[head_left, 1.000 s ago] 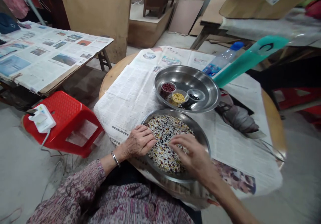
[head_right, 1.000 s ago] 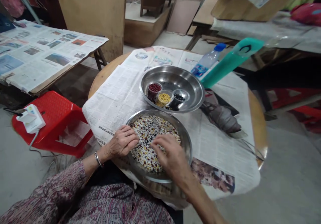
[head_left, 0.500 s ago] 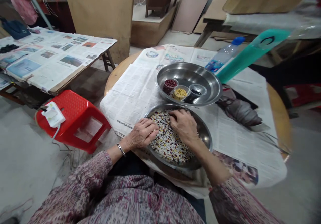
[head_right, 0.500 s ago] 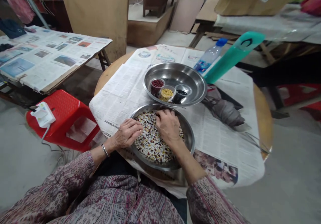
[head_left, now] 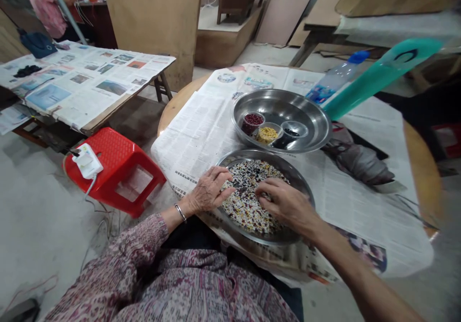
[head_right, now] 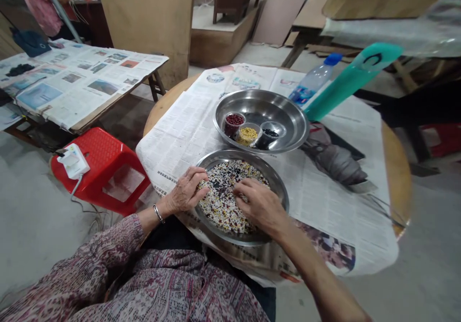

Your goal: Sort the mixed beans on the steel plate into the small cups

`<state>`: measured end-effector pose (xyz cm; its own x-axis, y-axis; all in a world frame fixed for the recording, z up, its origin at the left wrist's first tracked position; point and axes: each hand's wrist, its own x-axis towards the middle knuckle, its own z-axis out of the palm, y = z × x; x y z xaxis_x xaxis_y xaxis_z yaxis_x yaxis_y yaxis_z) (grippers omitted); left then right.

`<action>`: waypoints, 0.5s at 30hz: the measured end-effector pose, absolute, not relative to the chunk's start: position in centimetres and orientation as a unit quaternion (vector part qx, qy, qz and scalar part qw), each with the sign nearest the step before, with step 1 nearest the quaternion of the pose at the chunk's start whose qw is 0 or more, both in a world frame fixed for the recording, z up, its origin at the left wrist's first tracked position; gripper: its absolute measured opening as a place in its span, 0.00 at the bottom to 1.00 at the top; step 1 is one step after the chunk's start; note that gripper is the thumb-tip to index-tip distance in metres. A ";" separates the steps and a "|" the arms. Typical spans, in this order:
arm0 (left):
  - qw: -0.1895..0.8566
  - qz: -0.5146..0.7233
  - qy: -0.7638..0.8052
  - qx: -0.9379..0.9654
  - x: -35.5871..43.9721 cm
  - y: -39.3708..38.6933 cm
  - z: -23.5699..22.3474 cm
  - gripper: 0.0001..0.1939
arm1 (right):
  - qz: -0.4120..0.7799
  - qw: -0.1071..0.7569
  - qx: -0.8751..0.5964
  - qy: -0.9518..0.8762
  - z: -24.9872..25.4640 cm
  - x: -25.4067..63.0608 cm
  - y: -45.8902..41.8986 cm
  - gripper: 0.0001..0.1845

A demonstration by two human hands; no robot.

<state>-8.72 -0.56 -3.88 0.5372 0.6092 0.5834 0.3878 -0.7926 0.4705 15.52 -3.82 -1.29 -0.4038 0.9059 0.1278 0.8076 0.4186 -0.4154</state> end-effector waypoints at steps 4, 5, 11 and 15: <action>0.138 0.390 0.287 0.864 -8.7 -0.6 -4.0 0.11 | 0.212 0.172 -0.514 -0.813 -0.4 17.0 -6.6 0.09; 0.139 0.386 0.289 0.865 -8.7 -0.7 -3.9 0.11 | 0.234 0.149 -0.505 -0.817 -0.5 16.8 -7.3 0.11; 0.125 0.289 0.317 0.895 -8.4 -1.1 -3.8 0.13 | 0.212 0.140 -0.504 -0.825 -3.9 16.2 -7.8 0.15; 0.094 0.202 0.322 0.920 -8.2 -1.1 -4.1 0.15 | 0.149 0.251 -0.541 -0.789 -6.2 18.2 -4.1 0.12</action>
<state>-8.24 -1.05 -4.09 0.7108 0.6312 0.3105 0.5556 -0.7745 0.3024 18.25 -4.10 -6.17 -0.2878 0.9282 0.2357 0.7787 0.3701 -0.5066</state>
